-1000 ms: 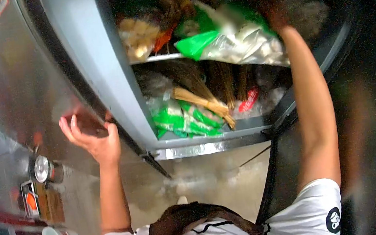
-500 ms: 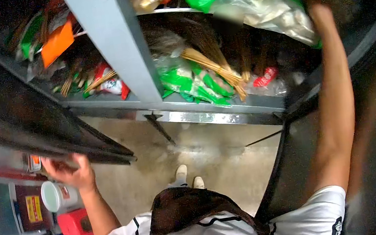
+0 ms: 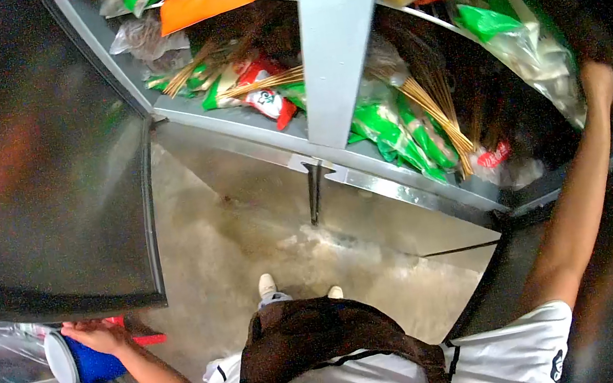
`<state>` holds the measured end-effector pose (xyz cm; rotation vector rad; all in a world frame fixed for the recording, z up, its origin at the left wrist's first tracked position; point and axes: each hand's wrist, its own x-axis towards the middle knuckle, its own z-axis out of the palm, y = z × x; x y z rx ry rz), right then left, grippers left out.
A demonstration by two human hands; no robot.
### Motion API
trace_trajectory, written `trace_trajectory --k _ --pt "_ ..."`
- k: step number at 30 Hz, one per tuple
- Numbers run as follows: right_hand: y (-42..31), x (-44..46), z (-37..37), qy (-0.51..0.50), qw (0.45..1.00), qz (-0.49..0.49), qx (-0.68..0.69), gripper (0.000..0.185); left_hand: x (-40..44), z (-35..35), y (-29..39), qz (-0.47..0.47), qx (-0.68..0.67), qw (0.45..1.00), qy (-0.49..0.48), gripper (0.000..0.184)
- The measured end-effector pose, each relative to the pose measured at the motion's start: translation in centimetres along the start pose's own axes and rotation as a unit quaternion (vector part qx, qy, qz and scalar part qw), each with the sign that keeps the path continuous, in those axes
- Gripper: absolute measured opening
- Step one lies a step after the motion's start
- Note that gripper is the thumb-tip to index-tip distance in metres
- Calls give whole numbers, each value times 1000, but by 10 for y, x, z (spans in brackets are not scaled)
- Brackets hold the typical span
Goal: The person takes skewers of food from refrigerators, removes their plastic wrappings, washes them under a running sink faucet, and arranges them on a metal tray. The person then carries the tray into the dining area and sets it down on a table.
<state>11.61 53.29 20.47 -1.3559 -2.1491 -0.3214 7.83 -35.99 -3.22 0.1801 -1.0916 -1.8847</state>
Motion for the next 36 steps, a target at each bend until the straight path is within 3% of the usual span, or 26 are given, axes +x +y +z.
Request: trace_trajectory --k 2,3,4,5,6,8,10,12,16,17,18,20,22,24,26,27,28,30,31,33,34,35,36 --pt "-9 -14 -6 67 996 48 41 56 21 -14 -13 30 -40 998 -27 48" --pt "-27 -38 -20 247 962 -26 114 58 28 -6 -17 176 174 969 15 55" --pt "-49 -67 -36 417 886 -100 179 59 33 2 -19 227 284 930 52 63" --pt "-80 -106 -63 422 883 -106 177 55 38 9 -20 269 390 875 102 71" --pt "-105 -133 -75 423 884 -104 170 55 60 -15 -26 238 379 885 132 76" --pt "-150 -182 -88 381 812 -120 426 45 86 -22 -24 282 424 852 121 62" --pt "-195 -224 -90 387 752 -160 509 36 132 -66 -32 320 488 803 123 61" --pt "-240 -268 -90 357 710 -171 582 36 165 -83 -33 304 478 817 111 60" --pt "-294 -333 -65 295 708 -160 621 37 197 -78 -40 320 457 819 137 58" --pt "-302 -346 -56 270 710 -147 633 38 216 -98 -45 316 516 777 173 58" --pt "-309 -358 -47 250 709 -135 645 38 224 -104 -44 314 539 765 162 77" --pt "-323 -379 -30 218 714 -90 659 38 232 -100 -45 304 568 739 196 70" --pt "-333 -403 -14 178 715 -30 675 38 257 -124 -56 331 522 770 157 63" --pt "-346 -431 -1 156 721 -7 675 38 261 -111 -53 402 519 741 143 59" --pt "-363 -465 6 93 711 30 697 38 315 -183 -79 353 640 662 166 60" --pt "-371 -483 12 57 700 35 711 37 308 -159 -74 293 580 734 194 61" --pt "-379 -500 18 17 690 41 723 37 306 -162 -71 233 577 775 114 95" --pt "-390 -533 37 -35 710 39 702 36 300 -132 -61 167 473 863 62 90" --pt "-391 -548 55 -55 721 27 690 35 313 -133 -62 170 481 859 51 90" --pt "-384 -573 78 -110 783 30 612 35 336 -145 -69 207 531 806 159 48" --pt "-377 -586 88 -134 814 38 564 36 338 -156 -67 210 551 795 145 48" --pt "-368 -599 106 -117 843 25 525 38 335 -162 -70 296 595 740 103 37" --pt "-359 -608 122 -96 868 7 487 41 326 -155 -64 322 622 708 89 36"
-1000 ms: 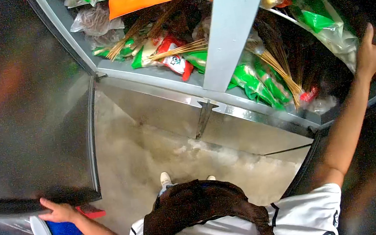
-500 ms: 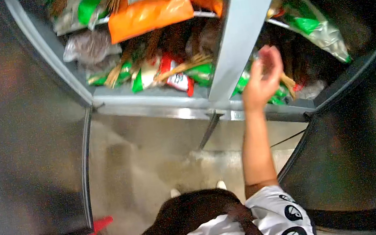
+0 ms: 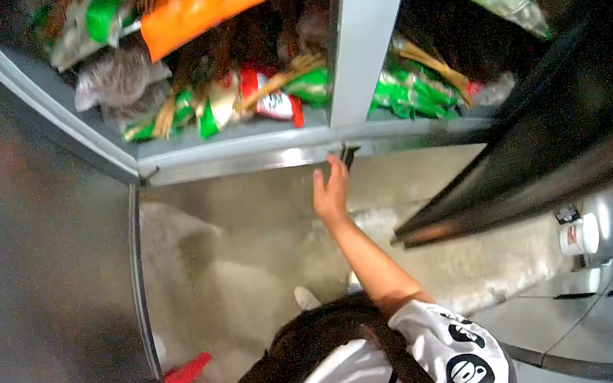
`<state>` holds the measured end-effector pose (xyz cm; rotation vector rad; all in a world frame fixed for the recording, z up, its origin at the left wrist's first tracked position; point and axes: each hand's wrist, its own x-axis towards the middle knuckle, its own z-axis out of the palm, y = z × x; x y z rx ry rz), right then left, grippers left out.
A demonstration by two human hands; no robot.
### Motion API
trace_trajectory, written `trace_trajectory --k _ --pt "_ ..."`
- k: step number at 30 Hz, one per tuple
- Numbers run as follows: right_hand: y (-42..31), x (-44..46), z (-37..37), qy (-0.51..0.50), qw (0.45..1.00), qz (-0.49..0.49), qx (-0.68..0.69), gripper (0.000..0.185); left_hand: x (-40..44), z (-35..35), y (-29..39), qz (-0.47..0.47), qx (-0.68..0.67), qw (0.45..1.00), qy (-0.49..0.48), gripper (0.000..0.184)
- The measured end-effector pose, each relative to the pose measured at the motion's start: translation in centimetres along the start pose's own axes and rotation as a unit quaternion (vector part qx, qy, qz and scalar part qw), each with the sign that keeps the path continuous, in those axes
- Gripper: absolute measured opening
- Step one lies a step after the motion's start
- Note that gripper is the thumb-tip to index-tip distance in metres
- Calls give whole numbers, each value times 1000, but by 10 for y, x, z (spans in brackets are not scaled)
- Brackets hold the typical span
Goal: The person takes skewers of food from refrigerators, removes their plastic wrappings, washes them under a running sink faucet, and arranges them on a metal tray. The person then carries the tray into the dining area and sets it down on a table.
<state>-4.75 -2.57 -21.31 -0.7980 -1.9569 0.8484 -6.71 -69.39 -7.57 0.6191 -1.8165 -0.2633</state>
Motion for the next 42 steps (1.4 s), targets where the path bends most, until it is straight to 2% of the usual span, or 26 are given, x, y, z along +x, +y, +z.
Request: trace_trajectory --k 1,3,4,6,8,10,12,16,17,18,20,21,22,23,24,25,26,27,30,32,34,36,38,39,41,42 --pt "9 -3 -2 -16 999 32 17 48 -2 -8 10 39 32 999 3 36" --pt "26 -2 1 -23 996 82 2 51 -13 -35 87 -125 -88 988 -1 65" --pt "31 1 1 -20 992 126 -10 54 -21 -43 107 -123 -159 980 4 64" --pt "39 7 1 -40 987 154 7 59 -28 -56 104 -154 -145 977 -25 65" --pt "59 8 12 -20 985 172 9 60 -38 -61 73 -133 -123 982 -48 65" --pt "71 10 19 -8 986 168 -8 58 -56 -83 101 -141 -195 969 -58 63" --pt "75 12 16 -55 986 154 36 56 -74 -91 106 -156 -312 936 -48 61" --pt "91 5 19 -67 991 105 40 56 -118 -126 136 -134 -370 912 -116 56" --pt "92 4 16 -78 990 102 56 55 -131 -127 137 -110 -374 911 -131 59" --pt "94 4 10 -84 989 97 71 53 -142 -143 180 -83 -382 906 -160 71" --pt "88 6 -15 -62 991 74 89 47 -165 -147 197 -64 -385 899 -200 73" --pt "88 7 -32 -55 993 63 80 44 -174 -148 171 58 -139 961 -231 75" --pt "91 8 -51 -50 995 54 69 41 -184 -145 151 184 116 947 -237 78" --pt "93 10 -76 -28 997 55 53 41 -203 -160 214 197 -291 909 -225 87" --pt "96 11 -102 -26 997 55 57 38 -191 -144 212 531 -216 811 -121 86" --pt "103 15 -124 -24 996 54 62 35 -207 -139 249 375 -443 786 -214 76" --pt "113 24 -152 -1 997 54 53 35 -225 -145 286 193 -630 693 -292 67" --pt "130 30 -183 42 997 57 7 34 -240 -147 277 103 -584 705 -389 83" --pt "159 50 -271 132 974 38 -178 33 -249 -146 365 292 -623 572 -446 71" --pt "178 64 -331 146 931 -17 -335 36 -269 -163 407 330 -661 510 -440 59" --pt "178 79 -384 87 896 -3 -435 38 -295 -199 443 316 -686 492 -433 49" --pt "166 97 -428 14 857 -27 -515 43 -320 -229 469 304 -677 420 -522 41" --pt "183 124 -455 -11 802 -81 -592 41 -353 -251 490 311 -706 373 -516 38" --pt "184 140 -467 3 801 -79 -593 41 -364 -259 501 325 -713 347 -516 38" --pt "190 171 -486 -44 714 -163 -679 38 -381 -274 524 344 -711 323 -521 35" --pt "197 186 -492 -39 714 -161 -680 38 -390 -278 536 356 -705 314 -527 33"
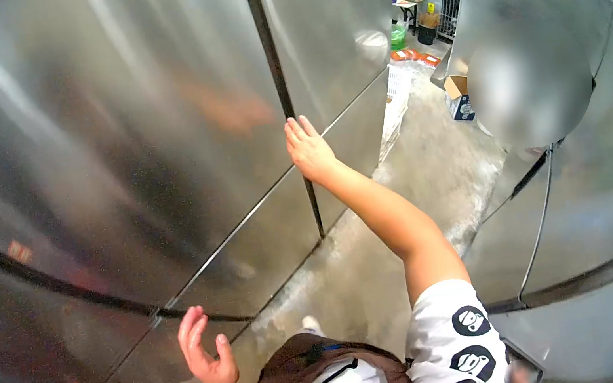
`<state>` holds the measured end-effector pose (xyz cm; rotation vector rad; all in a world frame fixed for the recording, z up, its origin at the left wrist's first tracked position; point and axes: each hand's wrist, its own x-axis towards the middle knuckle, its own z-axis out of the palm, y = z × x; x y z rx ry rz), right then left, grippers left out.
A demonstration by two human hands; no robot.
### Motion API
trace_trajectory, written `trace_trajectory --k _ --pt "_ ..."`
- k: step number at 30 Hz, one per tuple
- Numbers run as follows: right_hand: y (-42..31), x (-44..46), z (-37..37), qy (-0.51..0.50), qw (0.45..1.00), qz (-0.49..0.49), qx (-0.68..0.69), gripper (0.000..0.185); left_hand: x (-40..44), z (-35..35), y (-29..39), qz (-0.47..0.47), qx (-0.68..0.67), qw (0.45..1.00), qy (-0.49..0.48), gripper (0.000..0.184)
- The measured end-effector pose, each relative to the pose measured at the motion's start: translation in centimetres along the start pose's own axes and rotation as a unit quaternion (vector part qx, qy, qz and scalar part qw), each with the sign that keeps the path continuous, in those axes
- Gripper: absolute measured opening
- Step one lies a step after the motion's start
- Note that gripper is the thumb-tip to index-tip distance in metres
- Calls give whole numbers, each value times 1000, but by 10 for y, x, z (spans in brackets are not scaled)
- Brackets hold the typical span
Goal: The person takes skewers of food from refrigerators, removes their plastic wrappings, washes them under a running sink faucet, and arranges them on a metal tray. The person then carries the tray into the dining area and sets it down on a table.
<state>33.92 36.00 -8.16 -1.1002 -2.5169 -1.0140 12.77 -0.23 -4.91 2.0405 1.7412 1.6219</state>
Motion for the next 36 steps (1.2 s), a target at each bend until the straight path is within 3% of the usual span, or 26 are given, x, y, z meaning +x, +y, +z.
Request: trace_trajectory --k 5,7,10,14,16,17,18,20,22,23,24,25,28,30,32,35,36 --pt "36 37 38 -55 991 -89 -79 37 58 65 -37 25 -29 999 -5 23" --pt "46 45 44 -48 976 -159 -143 36 97 104 -57 95 -52 994 -9 25" --pt "45 50 45 -99 971 -157 -151 37 182 168 -61 215 -99 971 -47 27" --pt "51 46 51 1 979 -177 -104 37 281 242 -48 298 -93 950 -21 32" --pt "51 35 54 35 992 -119 -36 37 304 270 -38 211 -143 966 33 44" --pt "57 14 54 37 987 -135 -76 33 312 278 -31 166 -113 979 38 60" --pt "71 -13 31 -15 989 -145 7 29 315 291 -28 160 -121 979 48 70" --pt "101 -55 -7 -69 976 -94 183 16 312 312 -2 154 -230 959 56 76" --pt "108 -106 -28 -105 955 4 277 13 295 339 24 154 -352 922 -46 82" --pt "106 -128 -36 -117 939 68 317 12 285 353 39 203 -362 896 -156 83" --pt "105 -141 -47 -171 904 83 382 18 273 366 54 246 -366 858 -262 83" --pt "97 -165 -33 -211 894 66 390 46 263 374 72 247 -390 837 -294 81" --pt "114 -199 -2 -288 840 73 454 40 276 405 119 300 -421 780 -352 72" --pt "157 -204 15 -278 825 139 472 36 277 440 131 274 -407 739 -461 63" --pt "207 -197 29 -230 813 229 483 32 282 467 143 331 -412 761 -377 54" --pt "278 -173 47 -87 763 367 525 27 308 480 143 317 -401 804 -304 49" --pt "297 -158 53 -29 729 401 554 25 321 479 136 269 -381 848 -253 46"
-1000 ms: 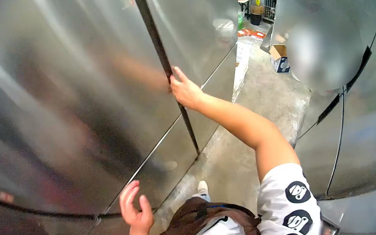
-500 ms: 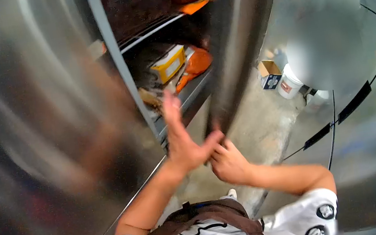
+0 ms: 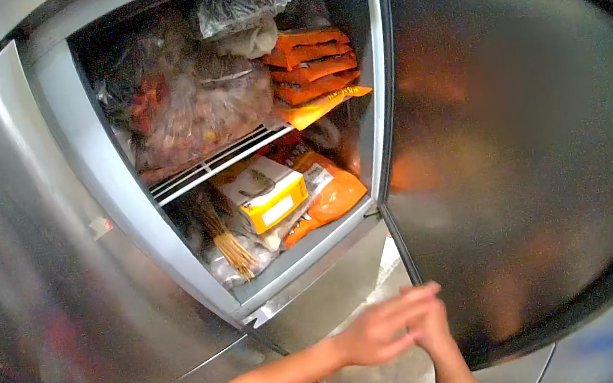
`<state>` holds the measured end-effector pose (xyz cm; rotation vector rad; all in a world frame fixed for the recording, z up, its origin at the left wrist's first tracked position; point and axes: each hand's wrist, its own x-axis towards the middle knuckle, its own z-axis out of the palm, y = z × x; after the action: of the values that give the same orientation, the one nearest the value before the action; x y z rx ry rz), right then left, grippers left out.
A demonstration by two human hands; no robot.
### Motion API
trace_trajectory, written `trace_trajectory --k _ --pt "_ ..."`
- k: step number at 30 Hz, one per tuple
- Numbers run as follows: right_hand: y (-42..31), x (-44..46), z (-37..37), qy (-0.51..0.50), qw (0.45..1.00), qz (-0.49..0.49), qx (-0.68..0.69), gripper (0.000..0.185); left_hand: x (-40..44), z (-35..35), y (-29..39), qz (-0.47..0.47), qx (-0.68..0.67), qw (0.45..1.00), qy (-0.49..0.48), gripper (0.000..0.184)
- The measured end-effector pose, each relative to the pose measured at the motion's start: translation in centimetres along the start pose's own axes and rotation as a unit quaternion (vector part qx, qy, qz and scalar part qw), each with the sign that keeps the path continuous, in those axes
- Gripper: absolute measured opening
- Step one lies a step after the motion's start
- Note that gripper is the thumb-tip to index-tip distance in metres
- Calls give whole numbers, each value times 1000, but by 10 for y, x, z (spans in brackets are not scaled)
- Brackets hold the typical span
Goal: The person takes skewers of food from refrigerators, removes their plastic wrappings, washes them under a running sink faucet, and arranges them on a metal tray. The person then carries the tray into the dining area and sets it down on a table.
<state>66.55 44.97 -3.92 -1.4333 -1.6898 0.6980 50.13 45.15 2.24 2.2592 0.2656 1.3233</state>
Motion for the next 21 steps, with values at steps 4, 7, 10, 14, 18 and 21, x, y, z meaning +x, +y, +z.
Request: trace_trajectory --k 4,7,10,14,18,21 --pt "-29 81 -6 77 967 6 244 23 5 -51 -19 -153 100 960 211 38" --pt "-64 125 10 54 926 -62 369 28 7 -87 -21 -149 155 934 286 36" --pt "-101 157 32 -1 909 -120 399 30 -1 -119 -19 -130 239 902 334 33" --pt "-186 197 73 -79 880 -308 354 45 -16 -146 -12 -113 241 868 420 32" --pt "-298 245 87 101 778 -617 60 60 -35 -158 1 -141 366 829 398 32" --pt "-370 283 100 188 674 -709 -94 69 -46 -152 9 -164 383 824 383 32"
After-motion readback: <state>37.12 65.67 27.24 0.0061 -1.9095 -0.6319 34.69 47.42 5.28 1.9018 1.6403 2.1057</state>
